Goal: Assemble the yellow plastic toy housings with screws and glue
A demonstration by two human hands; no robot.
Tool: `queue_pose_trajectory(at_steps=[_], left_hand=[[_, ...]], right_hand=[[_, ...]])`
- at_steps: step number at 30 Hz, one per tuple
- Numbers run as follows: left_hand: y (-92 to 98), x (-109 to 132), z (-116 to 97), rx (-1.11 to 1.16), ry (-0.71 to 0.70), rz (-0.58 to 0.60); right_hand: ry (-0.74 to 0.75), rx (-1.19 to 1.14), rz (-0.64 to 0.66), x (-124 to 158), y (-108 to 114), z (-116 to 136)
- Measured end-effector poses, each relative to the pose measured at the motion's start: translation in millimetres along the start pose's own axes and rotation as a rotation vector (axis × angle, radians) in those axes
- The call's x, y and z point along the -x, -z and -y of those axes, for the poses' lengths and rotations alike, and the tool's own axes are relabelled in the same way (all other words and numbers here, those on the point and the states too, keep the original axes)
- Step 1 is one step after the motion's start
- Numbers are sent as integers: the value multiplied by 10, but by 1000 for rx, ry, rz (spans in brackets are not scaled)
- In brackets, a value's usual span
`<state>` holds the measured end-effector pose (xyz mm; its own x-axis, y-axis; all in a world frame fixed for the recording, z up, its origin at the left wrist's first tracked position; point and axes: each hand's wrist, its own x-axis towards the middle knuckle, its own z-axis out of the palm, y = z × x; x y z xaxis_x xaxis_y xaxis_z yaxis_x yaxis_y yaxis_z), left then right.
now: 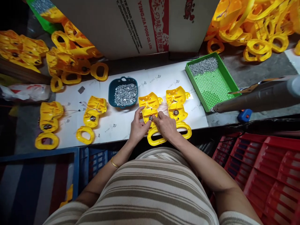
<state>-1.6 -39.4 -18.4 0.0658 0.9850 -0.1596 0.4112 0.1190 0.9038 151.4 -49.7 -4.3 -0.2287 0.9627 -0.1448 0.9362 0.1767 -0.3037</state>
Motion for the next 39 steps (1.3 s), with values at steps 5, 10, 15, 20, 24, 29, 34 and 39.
queue_pose_trajectory(at_steps=[5,10,15,20,24,29,34,39], left_hand=[[154,50,-31,-388,-180,-118],[185,-98,-358,-708,-511,-252],[-71,-382,-638,-891,-575,-6],[-220,-490,-648,-907,-575,79],[-136,-521,-622,-835,-638,62],[192,-590,-536,-720,-726,10],[388,-628,-430,-684,-715,-40],[405,-621,-411,-655,-715,-52]], right_hand=[[72,-171,-337,118,-83,-167],[48,-276,-577,101,-29,-400],[1,-348,-692,7,74,-571],[-18,-396,-758,62,180,-598],[-86,-466,-781,171,301,-518],[-129,-548,-651,261,395,-393],[-72,-498,-443,178,337,-244],[-84,-351,-369,95,298,-182]])
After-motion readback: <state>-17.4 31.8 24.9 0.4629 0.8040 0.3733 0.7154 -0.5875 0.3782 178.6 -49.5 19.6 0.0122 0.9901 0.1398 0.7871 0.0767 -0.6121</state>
